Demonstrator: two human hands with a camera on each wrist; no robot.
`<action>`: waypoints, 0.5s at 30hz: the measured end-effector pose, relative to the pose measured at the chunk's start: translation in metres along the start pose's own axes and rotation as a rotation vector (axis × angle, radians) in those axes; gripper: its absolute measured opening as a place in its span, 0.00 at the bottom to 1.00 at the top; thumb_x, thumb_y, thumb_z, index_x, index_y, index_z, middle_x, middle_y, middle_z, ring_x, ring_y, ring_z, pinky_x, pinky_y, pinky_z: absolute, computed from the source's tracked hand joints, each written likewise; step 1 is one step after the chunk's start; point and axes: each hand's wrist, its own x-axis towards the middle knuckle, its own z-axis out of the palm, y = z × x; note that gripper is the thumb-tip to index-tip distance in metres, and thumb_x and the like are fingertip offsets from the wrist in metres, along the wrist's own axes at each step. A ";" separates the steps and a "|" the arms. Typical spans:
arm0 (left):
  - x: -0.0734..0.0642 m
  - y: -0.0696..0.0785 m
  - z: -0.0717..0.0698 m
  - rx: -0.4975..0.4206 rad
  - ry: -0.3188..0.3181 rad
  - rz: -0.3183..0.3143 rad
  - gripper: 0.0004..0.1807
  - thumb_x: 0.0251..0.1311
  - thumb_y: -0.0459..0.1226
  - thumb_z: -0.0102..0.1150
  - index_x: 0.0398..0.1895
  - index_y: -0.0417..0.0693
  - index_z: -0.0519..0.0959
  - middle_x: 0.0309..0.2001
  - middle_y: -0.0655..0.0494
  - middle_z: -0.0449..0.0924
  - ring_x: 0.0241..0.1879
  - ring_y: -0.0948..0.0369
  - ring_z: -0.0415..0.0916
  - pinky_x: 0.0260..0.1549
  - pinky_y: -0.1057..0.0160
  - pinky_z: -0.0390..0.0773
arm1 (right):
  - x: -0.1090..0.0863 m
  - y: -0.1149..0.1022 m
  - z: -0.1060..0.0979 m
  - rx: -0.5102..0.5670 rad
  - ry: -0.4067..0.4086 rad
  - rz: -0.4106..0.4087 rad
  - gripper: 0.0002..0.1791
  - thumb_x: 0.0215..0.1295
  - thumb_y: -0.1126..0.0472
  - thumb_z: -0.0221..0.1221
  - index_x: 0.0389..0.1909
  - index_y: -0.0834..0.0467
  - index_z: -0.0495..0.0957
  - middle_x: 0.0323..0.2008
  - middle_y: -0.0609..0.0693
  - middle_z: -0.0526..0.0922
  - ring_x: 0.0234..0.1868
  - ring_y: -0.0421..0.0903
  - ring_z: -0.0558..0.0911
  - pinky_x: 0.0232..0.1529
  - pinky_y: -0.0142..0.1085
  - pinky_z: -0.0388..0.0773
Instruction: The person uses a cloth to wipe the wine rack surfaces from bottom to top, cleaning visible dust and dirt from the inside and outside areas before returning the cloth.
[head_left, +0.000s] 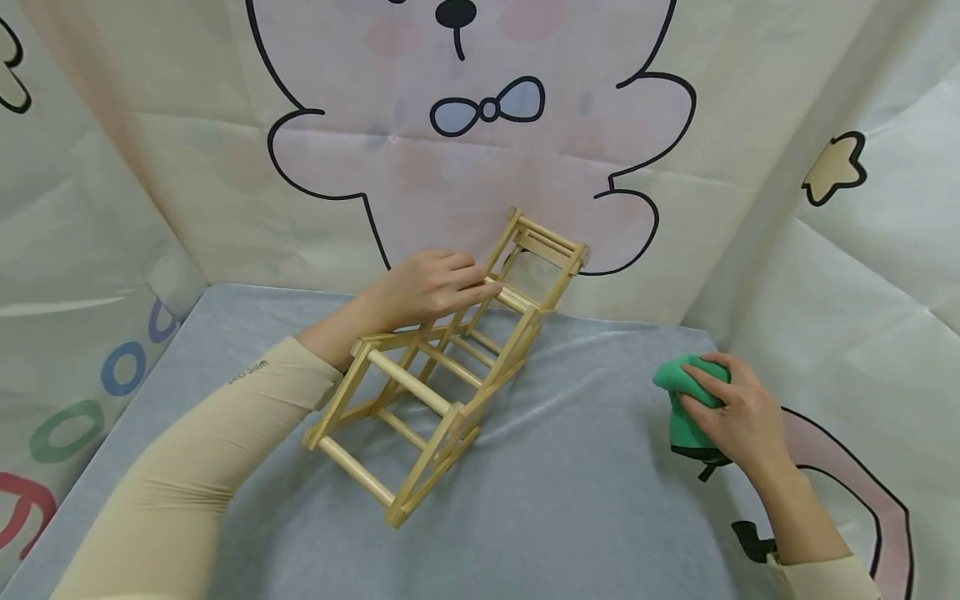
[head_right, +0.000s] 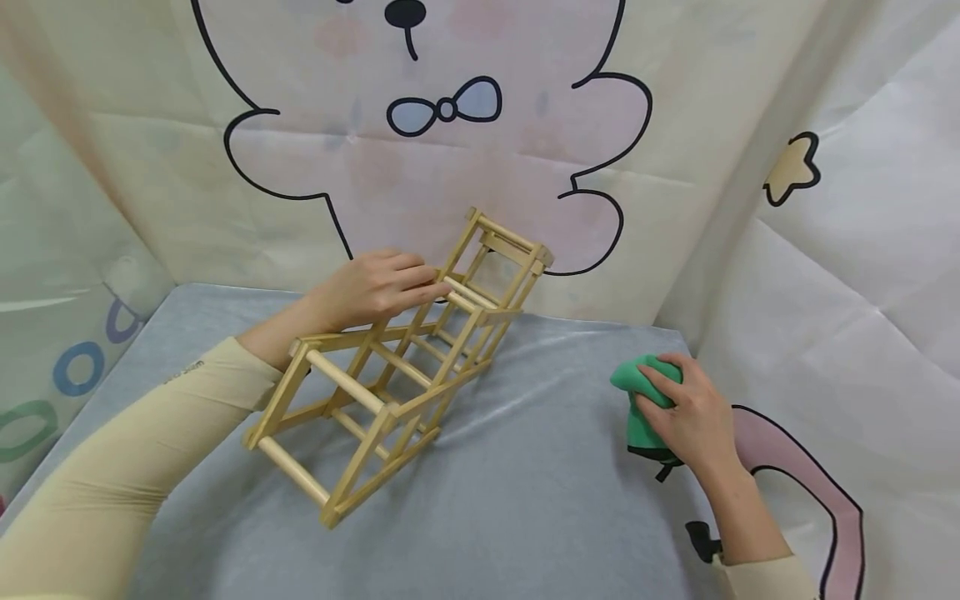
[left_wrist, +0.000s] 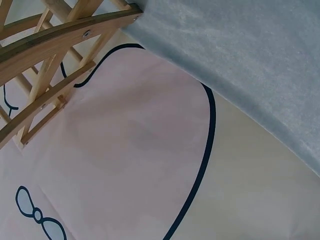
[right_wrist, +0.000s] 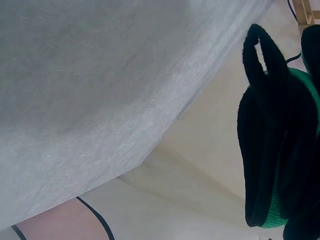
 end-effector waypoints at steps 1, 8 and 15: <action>0.000 0.000 0.000 -0.001 -0.001 -0.004 0.15 0.66 0.23 0.65 0.54 0.42 0.86 0.41 0.49 0.85 0.37 0.54 0.80 0.34 0.60 0.86 | 0.000 0.000 0.000 -0.001 0.003 -0.002 0.24 0.46 0.68 0.72 0.49 0.65 0.88 0.55 0.67 0.81 0.43 0.67 0.82 0.24 0.57 0.77; -0.006 -0.003 -0.017 -0.007 0.049 -0.119 0.13 0.66 0.25 0.67 0.52 0.40 0.87 0.39 0.47 0.87 0.37 0.50 0.84 0.35 0.57 0.89 | 0.000 0.002 0.000 0.003 0.004 0.002 0.22 0.51 0.65 0.70 0.50 0.65 0.88 0.55 0.68 0.81 0.45 0.67 0.81 0.24 0.57 0.77; -0.008 -0.004 -0.072 0.007 0.037 -0.410 0.12 0.64 0.27 0.71 0.50 0.39 0.86 0.39 0.44 0.86 0.36 0.47 0.84 0.34 0.52 0.88 | -0.002 0.004 -0.002 0.007 0.005 0.012 0.22 0.49 0.66 0.71 0.50 0.65 0.88 0.56 0.67 0.80 0.45 0.67 0.81 0.25 0.57 0.77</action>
